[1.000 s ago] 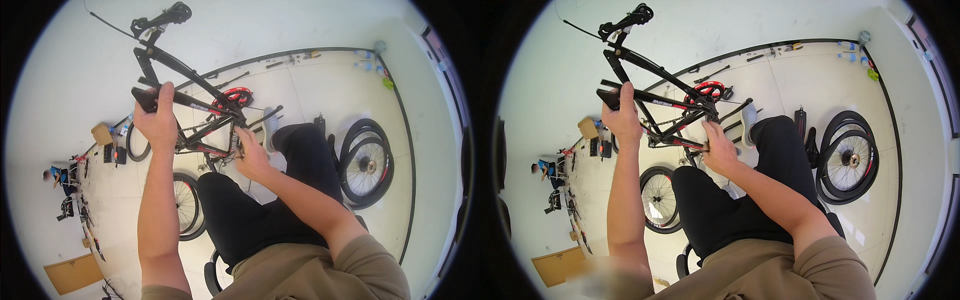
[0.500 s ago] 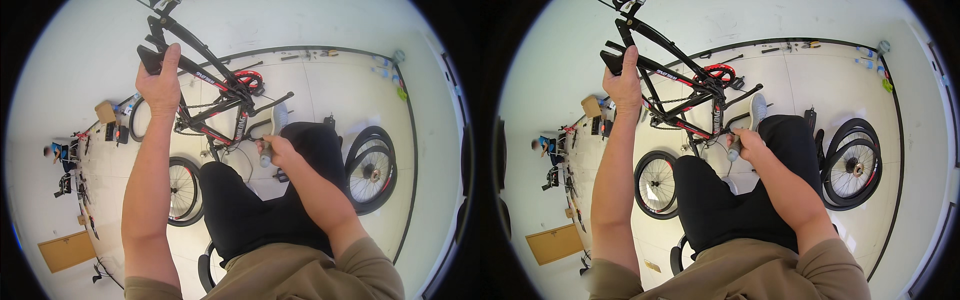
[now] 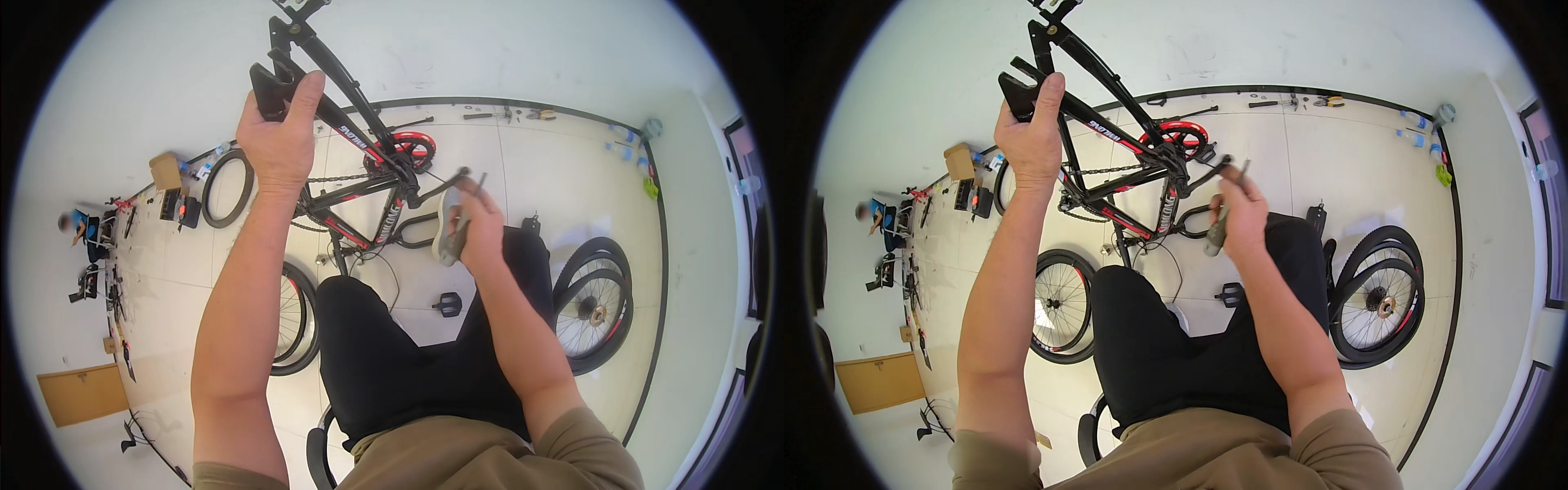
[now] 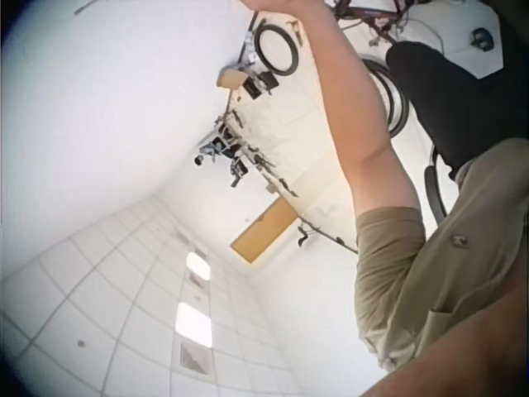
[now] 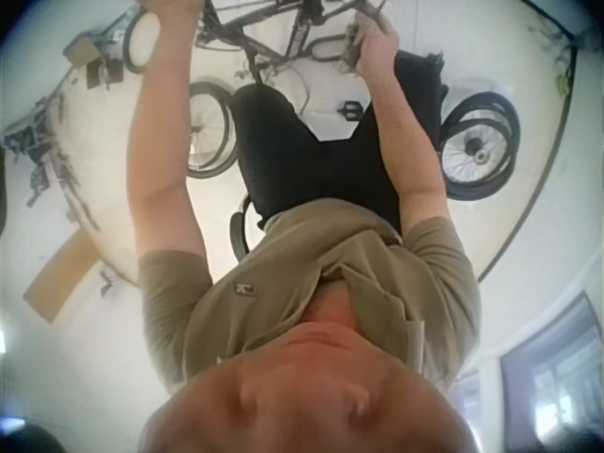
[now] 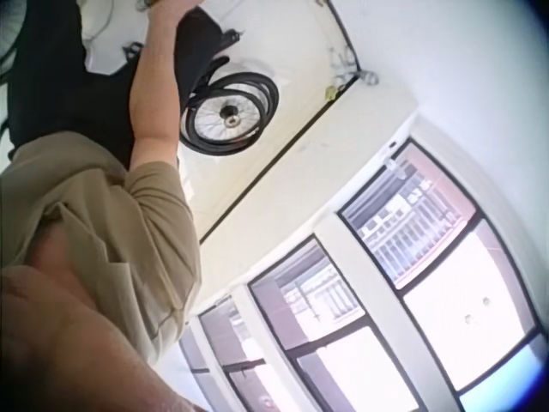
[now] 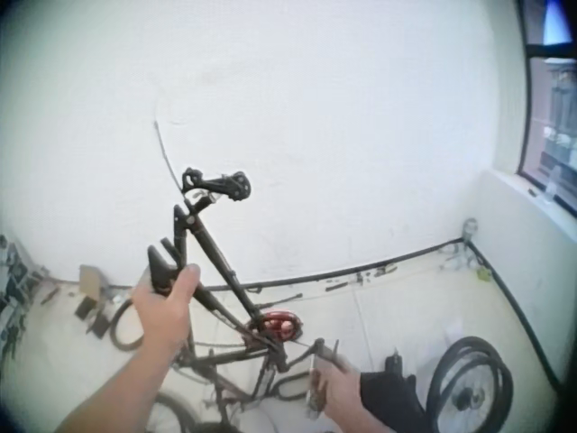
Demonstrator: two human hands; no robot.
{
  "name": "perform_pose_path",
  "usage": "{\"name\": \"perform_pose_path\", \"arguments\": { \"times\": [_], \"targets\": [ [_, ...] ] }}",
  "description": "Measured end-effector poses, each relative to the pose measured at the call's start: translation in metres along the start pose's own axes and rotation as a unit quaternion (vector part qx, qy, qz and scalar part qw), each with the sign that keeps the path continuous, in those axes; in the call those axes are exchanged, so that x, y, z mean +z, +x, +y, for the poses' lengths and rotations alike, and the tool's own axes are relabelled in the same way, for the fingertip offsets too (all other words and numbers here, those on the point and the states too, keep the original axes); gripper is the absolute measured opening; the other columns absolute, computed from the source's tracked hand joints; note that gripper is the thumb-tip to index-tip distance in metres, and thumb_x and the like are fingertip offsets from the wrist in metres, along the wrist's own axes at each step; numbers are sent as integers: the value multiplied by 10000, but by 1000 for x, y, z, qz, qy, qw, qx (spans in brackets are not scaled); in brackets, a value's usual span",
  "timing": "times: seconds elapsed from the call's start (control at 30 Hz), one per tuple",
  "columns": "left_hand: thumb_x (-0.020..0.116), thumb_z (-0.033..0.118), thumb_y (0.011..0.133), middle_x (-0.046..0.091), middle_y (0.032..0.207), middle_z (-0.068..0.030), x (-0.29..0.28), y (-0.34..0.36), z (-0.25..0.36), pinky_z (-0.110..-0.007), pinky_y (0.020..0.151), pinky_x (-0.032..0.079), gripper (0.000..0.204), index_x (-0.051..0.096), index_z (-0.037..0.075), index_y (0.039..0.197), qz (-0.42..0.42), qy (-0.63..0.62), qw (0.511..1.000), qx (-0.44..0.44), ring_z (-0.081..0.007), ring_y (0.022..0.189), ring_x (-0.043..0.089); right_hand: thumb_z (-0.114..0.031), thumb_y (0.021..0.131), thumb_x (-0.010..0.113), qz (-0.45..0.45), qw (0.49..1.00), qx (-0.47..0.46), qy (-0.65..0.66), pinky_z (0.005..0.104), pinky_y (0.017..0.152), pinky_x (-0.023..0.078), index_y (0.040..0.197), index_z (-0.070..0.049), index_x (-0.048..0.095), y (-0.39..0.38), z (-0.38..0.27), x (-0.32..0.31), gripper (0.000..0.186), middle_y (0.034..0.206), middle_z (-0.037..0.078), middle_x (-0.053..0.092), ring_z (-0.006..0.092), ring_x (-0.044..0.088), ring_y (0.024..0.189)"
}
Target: The person installs a bicycle chain onto the rear derailleur and chainrings, then uses a screwdriver to connect the chain ends. The person rotates the crankset to test the chain movement.
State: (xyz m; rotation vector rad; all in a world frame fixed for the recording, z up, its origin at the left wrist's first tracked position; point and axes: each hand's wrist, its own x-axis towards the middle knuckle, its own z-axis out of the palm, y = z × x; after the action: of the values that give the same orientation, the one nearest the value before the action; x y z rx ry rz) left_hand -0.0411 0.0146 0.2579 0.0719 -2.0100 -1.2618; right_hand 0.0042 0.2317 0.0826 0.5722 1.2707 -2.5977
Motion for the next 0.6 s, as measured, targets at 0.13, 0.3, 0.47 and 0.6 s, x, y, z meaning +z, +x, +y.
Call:
{"name": "perform_pose_path", "arguments": {
  "times": [0.13,0.3,0.47,0.6],
  "targets": [
    [812,335,832,646,790,14,-3,-1,0,-228,695,440,348,671,19,875,-3,-12,1000,-5,-70,726,531,-51,875,617,-156,969,-13,-189,247,464,413,1143,0,672,-38,21,37,278,724,56,632,99,496,490],
    [840,338,796,535,682,66,1,0,-3,-209,579,366,353,665,39,866,3,-33,999,6,-41,619,432,-56,864,629,-99,985,31,-141,235,439,376,1033,-20,697,-41,55,32,186,681,31,631,70,474,467],
    [846,359,785,498,655,68,-2,2,-10,-219,552,345,376,655,40,846,5,-21,1000,16,-47,602,410,-16,833,554,83,982,171,-15,305,475,433,1010,36,588,-17,69,-19,188,815,120,610,135,506,566],
    [846,370,783,497,649,66,-1,0,-8,-221,549,348,387,651,39,831,4,-19,1000,19,-51,594,416,-6,827,523,129,973,191,16,316,521,448,976,45,535,4,73,-33,157,868,158,583,177,520,629]
  ]
}}
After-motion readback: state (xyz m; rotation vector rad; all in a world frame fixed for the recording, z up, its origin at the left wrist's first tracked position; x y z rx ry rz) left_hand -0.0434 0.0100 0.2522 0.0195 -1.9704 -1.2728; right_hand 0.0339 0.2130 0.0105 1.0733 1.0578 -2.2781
